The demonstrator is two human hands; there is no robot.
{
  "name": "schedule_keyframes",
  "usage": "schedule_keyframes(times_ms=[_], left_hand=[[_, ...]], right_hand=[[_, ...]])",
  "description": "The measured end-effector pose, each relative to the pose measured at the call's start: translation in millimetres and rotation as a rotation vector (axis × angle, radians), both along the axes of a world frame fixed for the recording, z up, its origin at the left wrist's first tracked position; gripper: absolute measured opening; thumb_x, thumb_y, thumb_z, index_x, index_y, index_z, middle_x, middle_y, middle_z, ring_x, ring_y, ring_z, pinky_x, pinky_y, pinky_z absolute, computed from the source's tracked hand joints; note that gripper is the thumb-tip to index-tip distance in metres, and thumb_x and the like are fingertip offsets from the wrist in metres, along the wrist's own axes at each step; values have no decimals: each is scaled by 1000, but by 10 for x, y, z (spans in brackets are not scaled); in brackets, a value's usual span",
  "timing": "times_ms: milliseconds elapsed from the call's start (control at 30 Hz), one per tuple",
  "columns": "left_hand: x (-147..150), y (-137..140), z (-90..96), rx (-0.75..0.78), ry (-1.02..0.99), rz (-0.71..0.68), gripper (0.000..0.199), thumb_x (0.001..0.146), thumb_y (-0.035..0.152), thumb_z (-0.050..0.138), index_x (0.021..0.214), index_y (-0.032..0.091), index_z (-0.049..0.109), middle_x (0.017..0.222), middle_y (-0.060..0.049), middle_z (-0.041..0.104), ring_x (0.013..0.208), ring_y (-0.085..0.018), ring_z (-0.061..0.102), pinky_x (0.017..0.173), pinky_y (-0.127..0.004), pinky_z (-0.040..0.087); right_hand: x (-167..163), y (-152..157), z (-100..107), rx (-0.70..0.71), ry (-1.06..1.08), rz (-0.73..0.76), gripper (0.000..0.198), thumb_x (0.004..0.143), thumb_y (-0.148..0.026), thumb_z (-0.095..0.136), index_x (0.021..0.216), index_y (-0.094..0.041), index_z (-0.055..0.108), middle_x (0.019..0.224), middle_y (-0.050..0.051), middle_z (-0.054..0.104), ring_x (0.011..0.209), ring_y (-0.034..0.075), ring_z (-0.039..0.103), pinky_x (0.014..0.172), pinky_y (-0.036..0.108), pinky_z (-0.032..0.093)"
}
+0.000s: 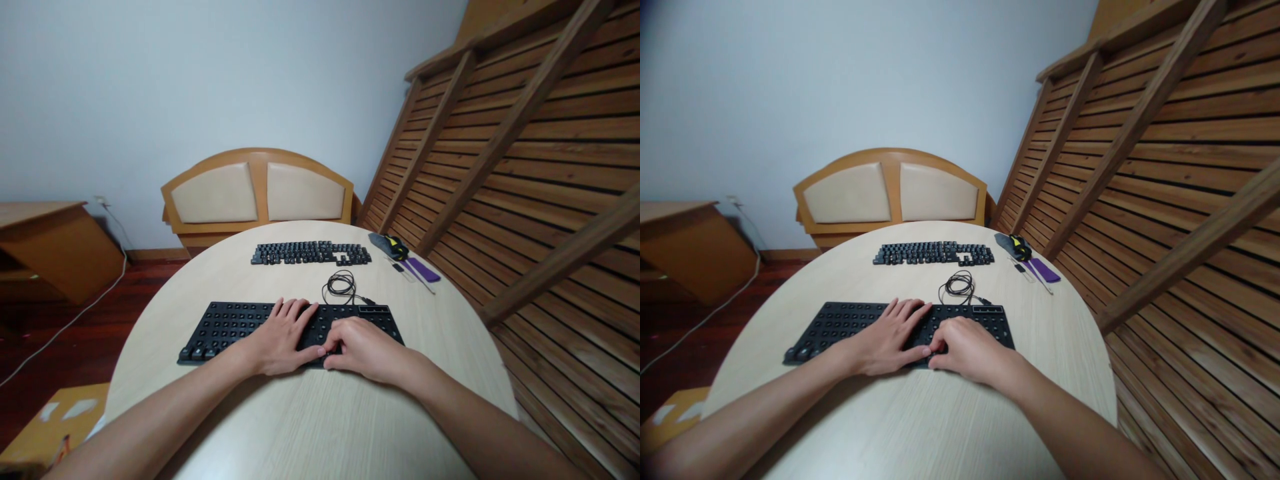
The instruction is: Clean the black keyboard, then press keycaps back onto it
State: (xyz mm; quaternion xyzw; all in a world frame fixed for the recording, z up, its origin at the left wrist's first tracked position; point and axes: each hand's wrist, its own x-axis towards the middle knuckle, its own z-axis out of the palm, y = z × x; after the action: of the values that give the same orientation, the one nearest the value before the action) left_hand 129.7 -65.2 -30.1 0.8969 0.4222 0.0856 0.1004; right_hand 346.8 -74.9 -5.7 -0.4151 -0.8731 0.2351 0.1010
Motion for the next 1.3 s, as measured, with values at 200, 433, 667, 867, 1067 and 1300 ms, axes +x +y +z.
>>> schedule_keyframes(times_ms=[200, 433, 667, 867, 1067, 1300], left_hand=[[0, -2, 0, 22, 21, -3, 88, 91, 76, 36, 154, 15, 28, 150, -19, 40, 139, -38, 36, 119, -62, 17], [10, 0, -28, 55, 17, 15, 94, 86, 80, 40, 154, 16, 28, 148, -19, 42, 137, -38, 38, 117, -63, 20], [17, -6, 0, 16, 18, 15, 92, 88, 80, 37, 154, 17, 29, 150, -18, 40, 139, -39, 36, 118, -65, 18], [17, -8, 20, 1, 31, 13, 92, 88, 81, 34, 155, 17, 28, 151, -18, 39, 141, -40, 34, 117, -67, 16], [22, -17, 37, -13, 33, 19, 94, 87, 82, 35, 154, 15, 31, 152, -21, 39, 141, -40, 34, 118, -67, 15], [22, -26, 38, -14, 34, 25, 95, 88, 81, 35, 155, 14, 30, 153, -20, 38, 142, -40, 33, 119, -66, 14]], right_hand=[[-16, -4, 27, -13, -1, -28, 13, 75, -26, 76, 87, -23, 79, 87, 2, 75, 80, 19, 66, 70, 27, 42], [-5, -4, -54, -16, 8, -25, 13, 75, -27, 78, 87, -23, 78, 88, 3, 75, 82, 20, 66, 71, 27, 42], [186, 312, 125, -91, 118, 81, 19, 85, -39, 71, 92, -23, 77, 79, -1, 74, 69, 15, 64, 65, 24, 42], [464, 1301, 145, 457, -112, -298, 20, 93, -29, 60, 101, -18, 74, 101, 8, 73, 95, 22, 62, 82, 31, 42], [492, 1772, -71, 527, -183, -267, 21, 88, -24, 67, 106, -16, 73, 115, 12, 67, 112, 28, 53, 93, 36, 38], [401, 1961, -250, 573, -221, -249, 19, 87, -26, 70, 103, -18, 73, 115, 11, 66, 113, 28, 50, 93, 38, 38]])
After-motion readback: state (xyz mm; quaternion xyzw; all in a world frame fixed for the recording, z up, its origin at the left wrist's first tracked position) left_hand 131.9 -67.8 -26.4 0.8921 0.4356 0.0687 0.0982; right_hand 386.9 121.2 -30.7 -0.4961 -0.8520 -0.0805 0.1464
